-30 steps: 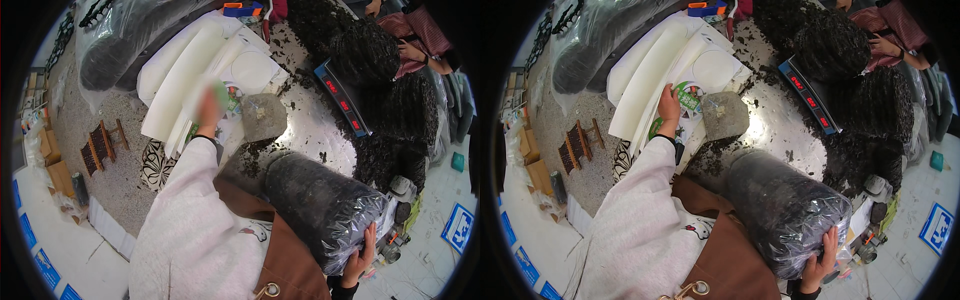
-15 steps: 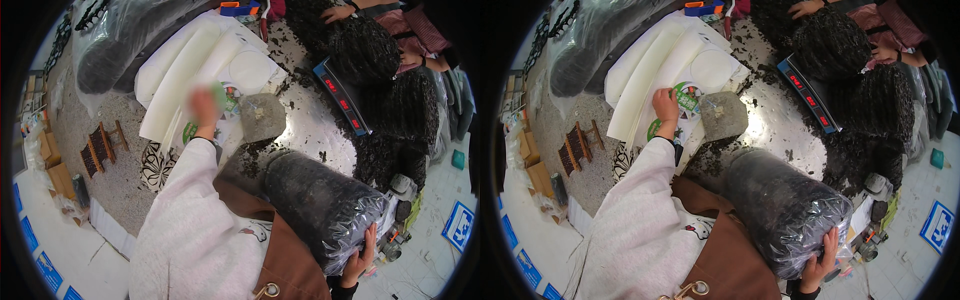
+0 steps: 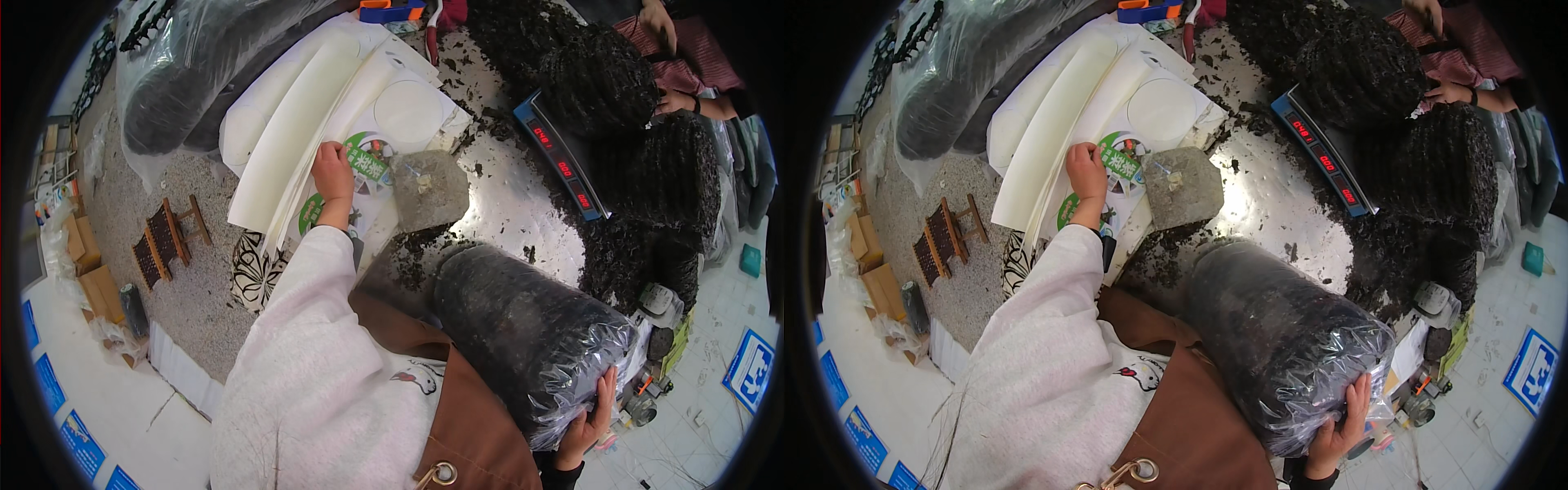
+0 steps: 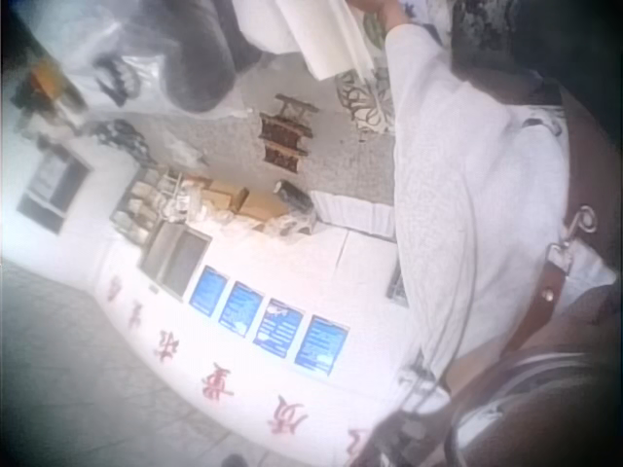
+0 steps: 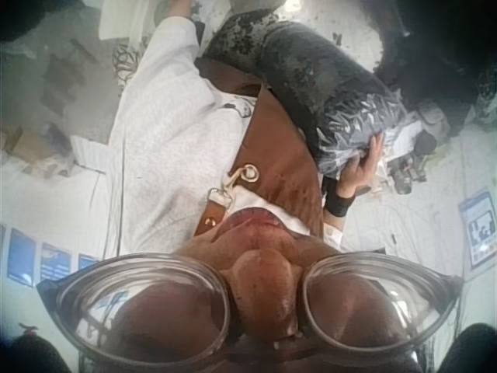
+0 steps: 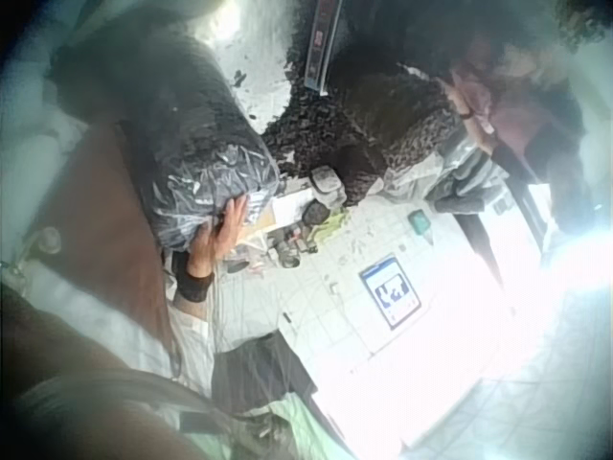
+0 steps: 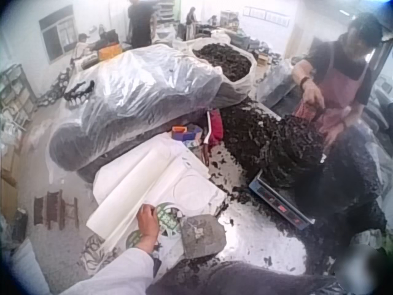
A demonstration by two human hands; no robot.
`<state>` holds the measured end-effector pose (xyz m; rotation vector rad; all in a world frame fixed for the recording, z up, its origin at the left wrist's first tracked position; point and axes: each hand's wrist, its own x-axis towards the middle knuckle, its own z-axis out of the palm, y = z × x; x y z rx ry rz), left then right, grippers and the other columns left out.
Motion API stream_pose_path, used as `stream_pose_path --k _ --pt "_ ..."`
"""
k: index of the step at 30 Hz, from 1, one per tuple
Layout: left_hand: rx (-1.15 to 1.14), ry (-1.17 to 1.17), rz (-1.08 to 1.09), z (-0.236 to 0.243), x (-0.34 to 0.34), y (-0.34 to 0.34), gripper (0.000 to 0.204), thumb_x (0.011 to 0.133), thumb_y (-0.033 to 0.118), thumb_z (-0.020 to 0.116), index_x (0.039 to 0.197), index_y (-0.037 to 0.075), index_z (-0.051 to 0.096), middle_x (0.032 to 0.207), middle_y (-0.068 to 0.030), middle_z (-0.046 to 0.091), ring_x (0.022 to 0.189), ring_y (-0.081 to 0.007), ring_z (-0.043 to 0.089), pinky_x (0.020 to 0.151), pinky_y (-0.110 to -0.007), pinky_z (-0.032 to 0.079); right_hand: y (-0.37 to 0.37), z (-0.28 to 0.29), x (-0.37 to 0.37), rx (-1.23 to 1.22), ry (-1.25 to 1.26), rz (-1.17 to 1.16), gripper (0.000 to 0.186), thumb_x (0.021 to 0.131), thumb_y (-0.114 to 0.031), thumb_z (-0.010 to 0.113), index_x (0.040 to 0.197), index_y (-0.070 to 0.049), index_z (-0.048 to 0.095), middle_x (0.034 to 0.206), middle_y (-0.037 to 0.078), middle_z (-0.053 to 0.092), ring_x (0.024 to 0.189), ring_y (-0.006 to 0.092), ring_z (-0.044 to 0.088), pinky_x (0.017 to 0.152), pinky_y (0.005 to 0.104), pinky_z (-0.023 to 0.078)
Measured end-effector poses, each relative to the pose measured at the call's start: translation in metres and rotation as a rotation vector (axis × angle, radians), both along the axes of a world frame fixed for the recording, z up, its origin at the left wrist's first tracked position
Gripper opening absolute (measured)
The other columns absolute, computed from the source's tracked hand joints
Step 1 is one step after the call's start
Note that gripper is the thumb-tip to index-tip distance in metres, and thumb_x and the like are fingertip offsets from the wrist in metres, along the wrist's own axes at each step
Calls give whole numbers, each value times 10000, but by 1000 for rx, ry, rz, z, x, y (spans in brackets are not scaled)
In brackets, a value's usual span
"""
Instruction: The person places a dark, round compressed tea cake into a clear plastic bag, seals the bag by twisting and tucking the top, and applies a green and white circular label to the center of the packaged cake.
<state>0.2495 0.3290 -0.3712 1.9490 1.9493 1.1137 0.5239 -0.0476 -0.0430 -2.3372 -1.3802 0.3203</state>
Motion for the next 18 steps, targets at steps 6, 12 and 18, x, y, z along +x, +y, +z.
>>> stream_pose_path --k 6,12,18 --pt "-1 62 -11 -2 -2 0 83 764 137 615 793 73 571 850 -96 561 810 -303 536 713 -406 427 -1 -1 0 5 -8 -3 520 879 -399 465 1198 11 490 1292 197 449 1247 378 354 1037 452 236" --pt "32 22 -27 -7 -5 4 62 731 81 619 755 50 571 790 -108 557 786 -304 521 710 -407 414 0 -1 -1 12 -15 -4 518 878 -395 465 1191 17 494 1286 197 456 1243 377 362 1038 451 235" --pt "19 -4 -16 -11 -5 6 57 725 78 617 739 57 566 773 -101 552 774 -303 511 706 -407 407 0 -3 -1 33 -2 -8 494 876 -358 464 1191 21 494 1292 194 450 1248 374 355 1040 449 231"
